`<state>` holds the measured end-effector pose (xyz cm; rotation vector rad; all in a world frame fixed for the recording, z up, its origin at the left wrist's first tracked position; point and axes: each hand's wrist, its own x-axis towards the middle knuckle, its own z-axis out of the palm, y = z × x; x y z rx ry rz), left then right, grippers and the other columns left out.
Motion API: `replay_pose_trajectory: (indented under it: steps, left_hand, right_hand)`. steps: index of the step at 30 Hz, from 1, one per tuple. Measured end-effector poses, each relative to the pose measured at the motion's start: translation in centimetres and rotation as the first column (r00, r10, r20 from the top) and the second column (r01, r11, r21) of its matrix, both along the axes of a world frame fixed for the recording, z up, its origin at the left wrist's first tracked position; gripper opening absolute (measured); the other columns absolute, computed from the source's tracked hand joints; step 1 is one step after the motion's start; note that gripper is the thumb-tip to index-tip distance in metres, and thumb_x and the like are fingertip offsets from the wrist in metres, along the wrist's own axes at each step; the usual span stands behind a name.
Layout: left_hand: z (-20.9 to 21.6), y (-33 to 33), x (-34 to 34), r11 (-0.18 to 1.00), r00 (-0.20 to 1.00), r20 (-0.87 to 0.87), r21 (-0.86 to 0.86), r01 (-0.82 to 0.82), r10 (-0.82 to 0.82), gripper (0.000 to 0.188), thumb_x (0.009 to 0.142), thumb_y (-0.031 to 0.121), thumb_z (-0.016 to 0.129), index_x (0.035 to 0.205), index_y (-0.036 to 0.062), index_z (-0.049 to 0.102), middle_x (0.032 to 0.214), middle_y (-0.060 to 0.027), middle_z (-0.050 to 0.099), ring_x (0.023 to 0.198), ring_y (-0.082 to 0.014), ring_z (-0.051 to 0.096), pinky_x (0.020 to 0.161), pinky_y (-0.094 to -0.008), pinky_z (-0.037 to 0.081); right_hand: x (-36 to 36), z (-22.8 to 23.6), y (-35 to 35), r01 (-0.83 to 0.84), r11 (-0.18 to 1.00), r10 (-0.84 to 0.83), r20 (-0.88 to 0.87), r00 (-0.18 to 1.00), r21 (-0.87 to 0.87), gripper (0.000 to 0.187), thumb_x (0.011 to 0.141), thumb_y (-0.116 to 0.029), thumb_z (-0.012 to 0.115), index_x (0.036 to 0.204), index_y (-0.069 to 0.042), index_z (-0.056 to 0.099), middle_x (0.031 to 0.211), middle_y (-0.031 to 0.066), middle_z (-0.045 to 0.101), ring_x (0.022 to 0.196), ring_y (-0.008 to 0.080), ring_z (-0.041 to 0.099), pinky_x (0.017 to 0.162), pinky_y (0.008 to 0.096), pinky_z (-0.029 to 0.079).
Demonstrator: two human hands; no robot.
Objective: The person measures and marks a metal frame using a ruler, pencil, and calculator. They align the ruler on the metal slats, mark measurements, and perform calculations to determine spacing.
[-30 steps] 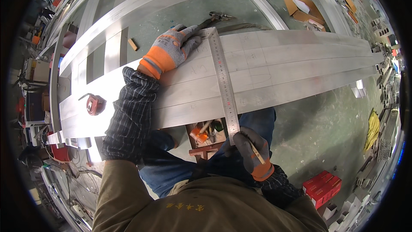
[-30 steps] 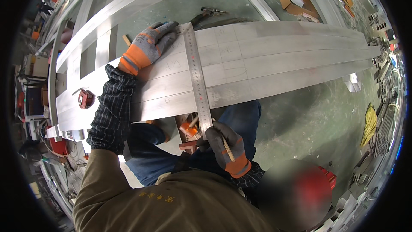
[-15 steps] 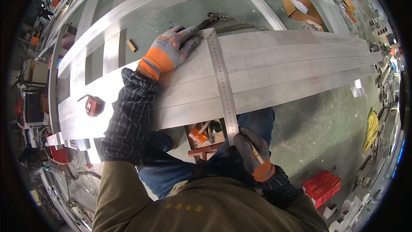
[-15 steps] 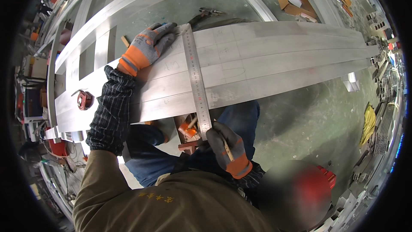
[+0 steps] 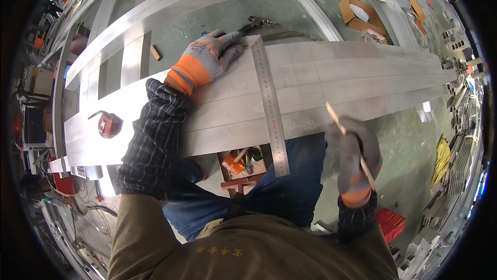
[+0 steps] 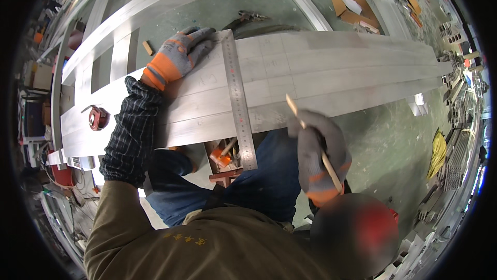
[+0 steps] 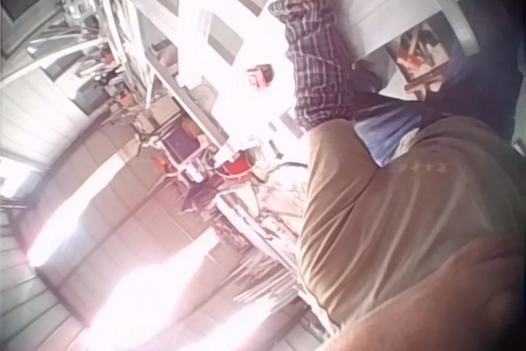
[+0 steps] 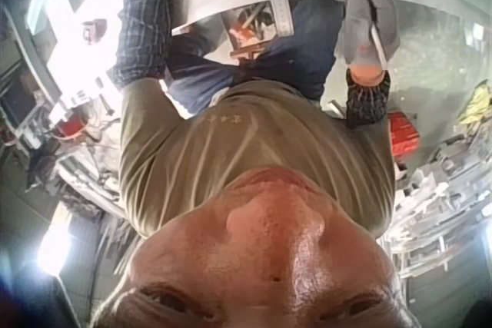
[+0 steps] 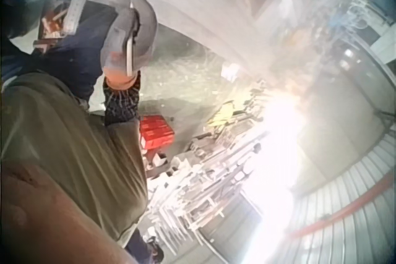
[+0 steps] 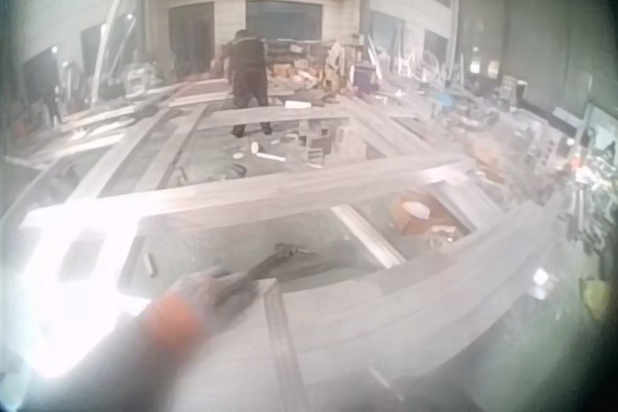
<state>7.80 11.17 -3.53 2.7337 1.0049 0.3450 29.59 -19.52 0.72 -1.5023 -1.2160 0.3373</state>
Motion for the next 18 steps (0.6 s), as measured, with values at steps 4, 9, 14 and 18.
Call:
replay_pose_trajectory:
  steps: [4, 9, 14, 18]
  left_hand:
    - [1.2, -0.5, 0.5, 0.998, 0.999, 0.037, -0.059, -0.017, 0.019, 0.043, 0.105, 0.035, 0.064, 0.14, 0.0097, 0.068, 0.12, -0.024, 0.072, 0.107, -0.0425, 0.069, 0.096, -0.0469, 0.057]
    - [-0.4, 0.2, 0.0, 1.0, 0.998, 0.063, 0.011, 0.001, -0.002, 0.043, 0.105, 0.034, 0.064, 0.139, 0.0078, 0.068, 0.115, -0.0229, 0.073, 0.103, -0.043, 0.07, 0.093, -0.0469, 0.058]
    - [0.4, 0.1, 0.4, 0.998, 1.0, -0.007, -0.051, -0.019, 0.019, 0.047, 0.106, 0.04, 0.06, 0.143, 0.0112, 0.064, 0.117, -0.0215, 0.072, 0.106, -0.0411, 0.069, 0.095, -0.046, 0.058]
    - [0.5, 0.4, 0.3, 0.994, 0.99, -0.136, -0.1, -0.047, 0.033, 0.054, 0.108, 0.05, 0.052, 0.153, 0.0198, 0.056, 0.126, -0.0195, 0.07, 0.115, -0.0401, 0.068, 0.1, -0.0472, 0.056]
  right_hand:
    - [1.1, -0.5, 7.6, -0.029, 0.987, 0.008, 0.134, 0.991, 0.16, 0.019, 0.099, -0.004, 0.069, 0.118, 0.002, 0.069, 0.1, 0.0121, 0.076, 0.092, 0.0156, 0.072, 0.082, 0.0296, 0.058]
    - [1.2, -2.4, 14.5, -0.202, 0.979, 0.199, -0.198, 0.96, 0.008, 0.014, 0.1, -0.004, 0.067, 0.113, -0.001, 0.071, 0.097, 0.0093, 0.075, 0.086, 0.0137, 0.07, 0.076, 0.0287, 0.057]
    - [1.5, -5.1, 16.7, -0.214, 0.977, 0.212, 0.112, 0.971, 0.012, 0.014, 0.098, -0.002, 0.065, 0.11, -0.003, 0.073, 0.093, 0.0085, 0.073, 0.079, 0.0175, 0.069, 0.072, 0.0313, 0.056]
    - [1.4, -5.6, 16.9, -0.213, 0.977, 0.213, 0.001, 0.977, -0.014, 0.015, 0.096, -0.002, 0.065, 0.109, -0.004, 0.073, 0.095, 0.0116, 0.074, 0.081, 0.0266, 0.071, 0.073, 0.036, 0.058]
